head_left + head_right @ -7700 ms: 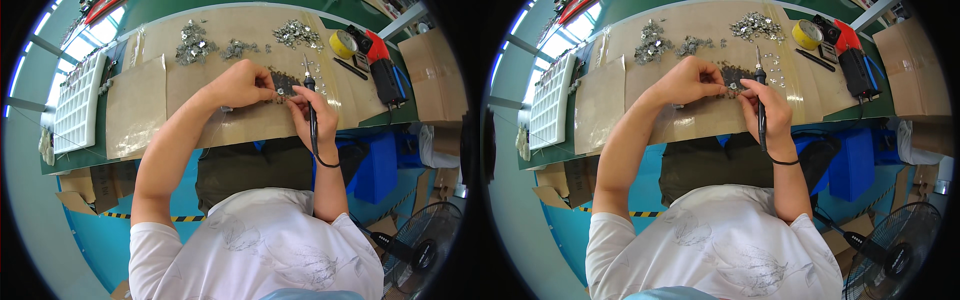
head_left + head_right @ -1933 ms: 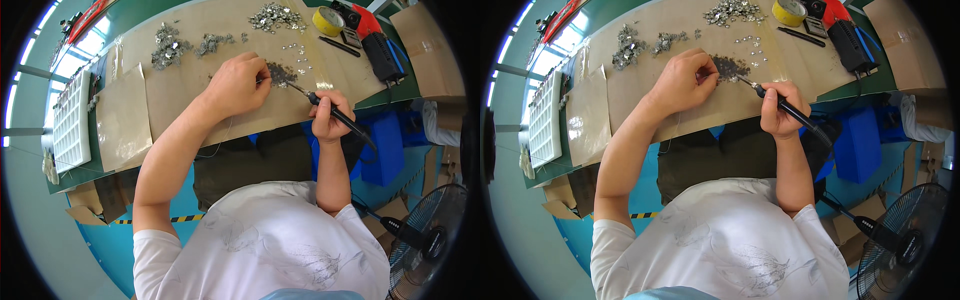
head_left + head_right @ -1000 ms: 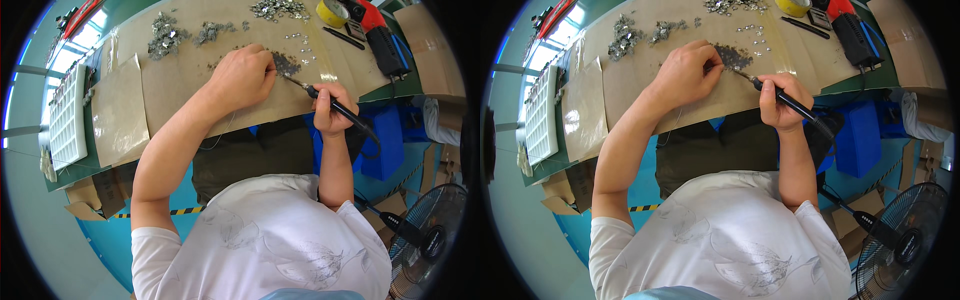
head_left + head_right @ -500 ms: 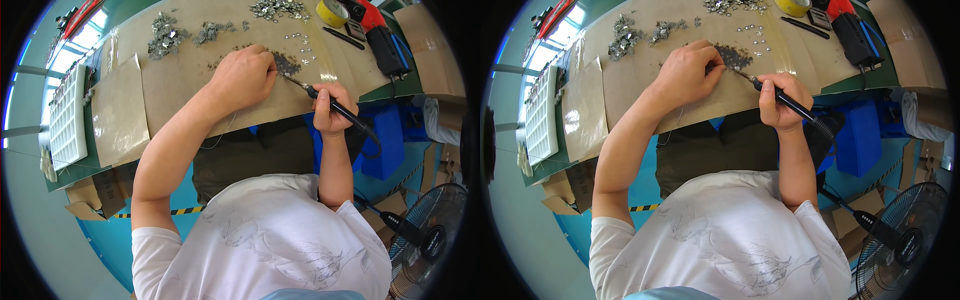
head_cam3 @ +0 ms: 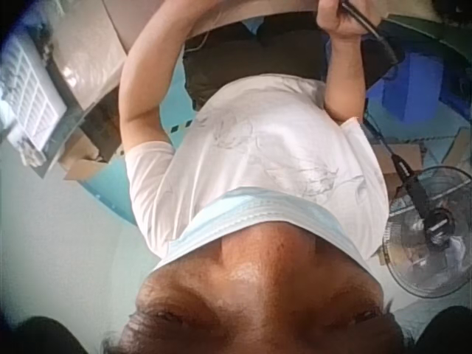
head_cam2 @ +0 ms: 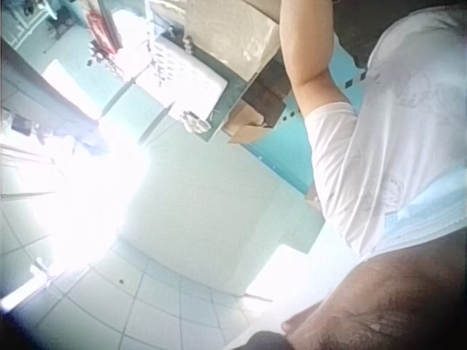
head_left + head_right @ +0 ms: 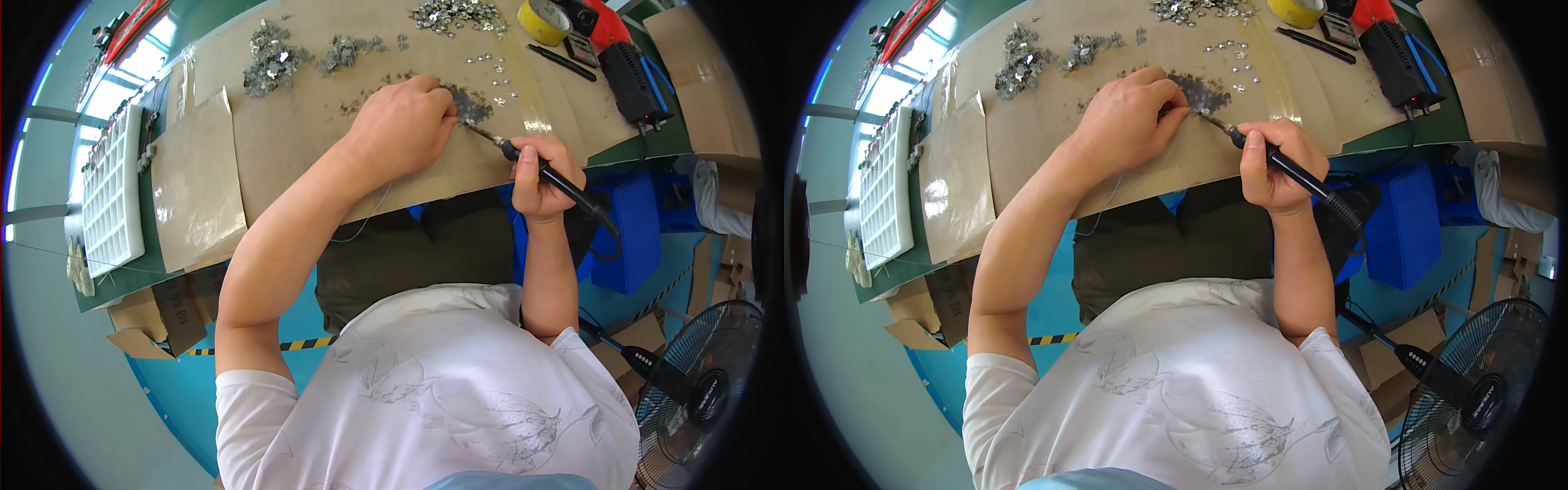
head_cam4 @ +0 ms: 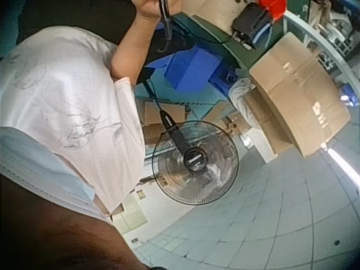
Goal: Soldering small electronic components onto a wire assembly at a factory workbench.
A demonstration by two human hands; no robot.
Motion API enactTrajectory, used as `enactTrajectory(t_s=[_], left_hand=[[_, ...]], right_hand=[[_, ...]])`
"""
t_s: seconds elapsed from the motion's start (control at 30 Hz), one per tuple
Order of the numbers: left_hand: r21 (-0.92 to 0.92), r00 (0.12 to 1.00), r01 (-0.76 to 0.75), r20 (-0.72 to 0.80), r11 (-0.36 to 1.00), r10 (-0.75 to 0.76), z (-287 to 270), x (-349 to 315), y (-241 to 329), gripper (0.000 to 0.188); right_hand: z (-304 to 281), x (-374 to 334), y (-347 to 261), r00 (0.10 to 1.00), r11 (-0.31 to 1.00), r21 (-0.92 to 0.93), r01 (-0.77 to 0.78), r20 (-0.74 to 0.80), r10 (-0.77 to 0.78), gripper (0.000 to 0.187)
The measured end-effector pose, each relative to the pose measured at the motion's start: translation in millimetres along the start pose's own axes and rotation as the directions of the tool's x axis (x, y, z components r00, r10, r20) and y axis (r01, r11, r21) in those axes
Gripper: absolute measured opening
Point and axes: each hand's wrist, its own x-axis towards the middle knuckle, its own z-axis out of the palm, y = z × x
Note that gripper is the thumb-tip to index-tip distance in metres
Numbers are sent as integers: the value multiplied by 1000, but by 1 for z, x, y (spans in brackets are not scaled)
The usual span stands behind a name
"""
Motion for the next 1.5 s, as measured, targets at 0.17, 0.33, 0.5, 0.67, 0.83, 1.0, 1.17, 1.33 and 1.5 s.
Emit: enactTrajectory(t_s=[0.17, 0.33, 0.5, 0.67, 0.83, 1.0, 1.17, 1.33, 1.5], left_hand=[[-5, 1000, -9, 4, 1000, 9, -2, 2, 1, 10], [-124, 998, 38, -39, 992, -43, -2, 1, -3, 9], [-187, 995, 49, -72, 981, -63, -3, 3, -3, 9], [-271, 988, 129, -47, 954, -147, -9, 3, -1, 11], [-313, 979, 158, -73, 936, -190, -12, 4, 4, 11], [-287, 987, 129, -52, 949, -150, -11, 5, -3, 13], [-254, 997, 57, -27, 965, -66, -21, 4, -1, 13], [-282, 999, 36, 44, 959, -25, -25, -2, 1, 14], [-219, 996, 46, 81, 975, -29, -25, -6, 1, 10]], right_hand=[[0, -2, 5, 1000, 999, 31, 12, -26, -12, 5], [0, -6, 4, 991, 985, 149, -83, -89, 97, 7], [0, -6, 4, 981, 972, 196, -129, -115, 153, 8], [2, -6, 4, 975, 955, 233, -183, -83, 207, 9], [3, 1, 1, 941, 910, 300, -285, -95, 326, 13], [10, 33, 4, 993, 996, -88, 13, 115, -2, 23], [5, 64, -23, 918, 969, -210, 132, 395, -39, 40], [11, 58, -35, 873, 937, -339, 81, 478, 97, 33], [14, 55, -36, 866, 923, -372, 101, 490, 103, 26]])
